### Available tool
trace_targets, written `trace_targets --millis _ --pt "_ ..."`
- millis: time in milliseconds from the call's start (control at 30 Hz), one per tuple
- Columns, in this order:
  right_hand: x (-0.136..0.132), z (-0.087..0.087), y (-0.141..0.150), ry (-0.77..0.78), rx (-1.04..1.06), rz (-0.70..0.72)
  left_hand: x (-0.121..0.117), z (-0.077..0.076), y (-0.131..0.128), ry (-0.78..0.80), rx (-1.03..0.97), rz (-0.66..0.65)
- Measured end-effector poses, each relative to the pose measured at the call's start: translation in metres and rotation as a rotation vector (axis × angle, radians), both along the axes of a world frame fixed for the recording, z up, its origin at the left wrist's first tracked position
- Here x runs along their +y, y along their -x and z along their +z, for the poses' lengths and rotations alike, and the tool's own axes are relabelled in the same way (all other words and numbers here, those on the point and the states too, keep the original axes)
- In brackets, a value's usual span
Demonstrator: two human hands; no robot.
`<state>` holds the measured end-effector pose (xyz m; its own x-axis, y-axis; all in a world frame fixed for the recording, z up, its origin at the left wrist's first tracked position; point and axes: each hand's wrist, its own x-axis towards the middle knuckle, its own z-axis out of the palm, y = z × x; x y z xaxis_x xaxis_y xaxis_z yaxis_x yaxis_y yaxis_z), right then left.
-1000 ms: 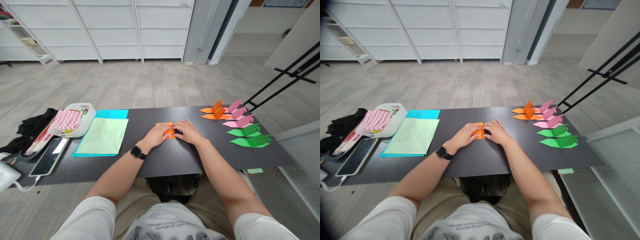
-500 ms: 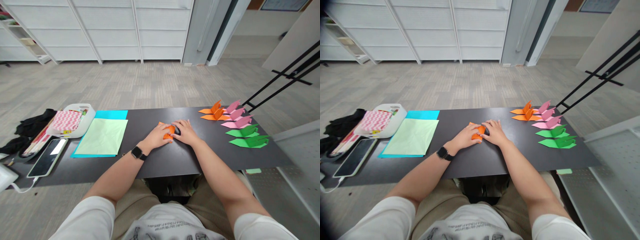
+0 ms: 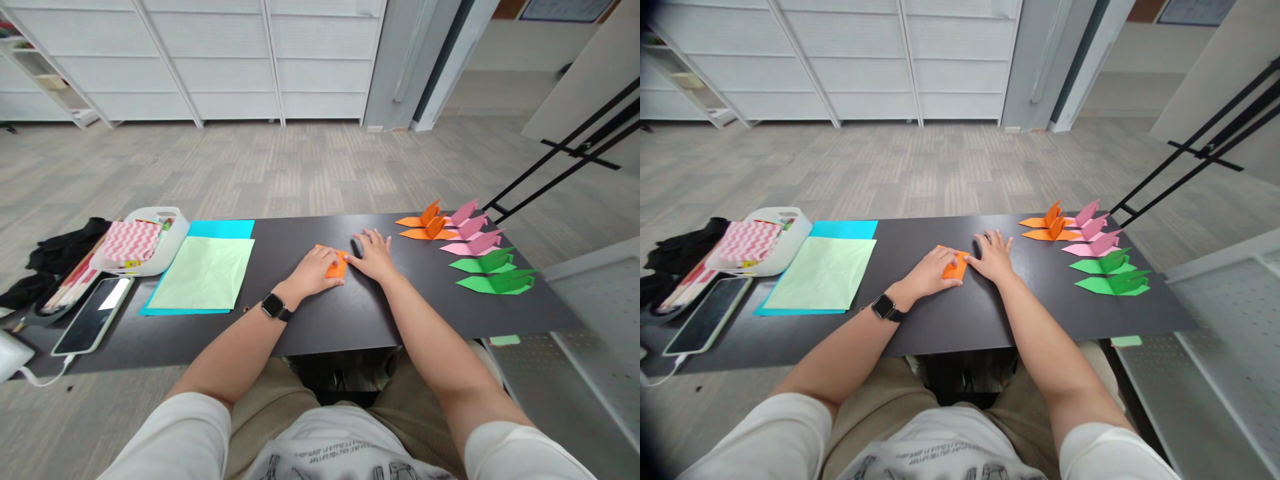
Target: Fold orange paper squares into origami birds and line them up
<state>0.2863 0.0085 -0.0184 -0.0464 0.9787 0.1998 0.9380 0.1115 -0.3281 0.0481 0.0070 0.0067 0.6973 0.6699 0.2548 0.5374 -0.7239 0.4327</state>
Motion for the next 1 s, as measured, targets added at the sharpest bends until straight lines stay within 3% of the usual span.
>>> trace_targets --millis 233,367,500,600,800,1000 --pt "0.011 0.002 -0.007 -0.166 0.061 -0.182 0.001 0.0 0.001 0.017 0.041 -0.002" --pt "0.005 0.009 -0.009 -0.236 0.163 -0.027 0.002 0.0 0.004 0.021 0.059 -0.031" --pt "-0.003 0.006 -0.003 -0.192 0.141 0.159 0.002 0.0 0.007 -0.013 0.105 -0.01" --pt "-0.005 0.0 0.0 -0.136 0.112 0.15 0.003 0.004 0.011 -0.032 0.119 0.077" --pt "-0.003 -0.003 -0.001 -0.128 0.116 0.129 0.011 0.007 0.023 -0.034 0.079 0.496" --pt "-0.004 -0.003 -0.001 -0.138 0.11 0.136 0.018 0.001 0.027 0.011 -0.014 0.516"
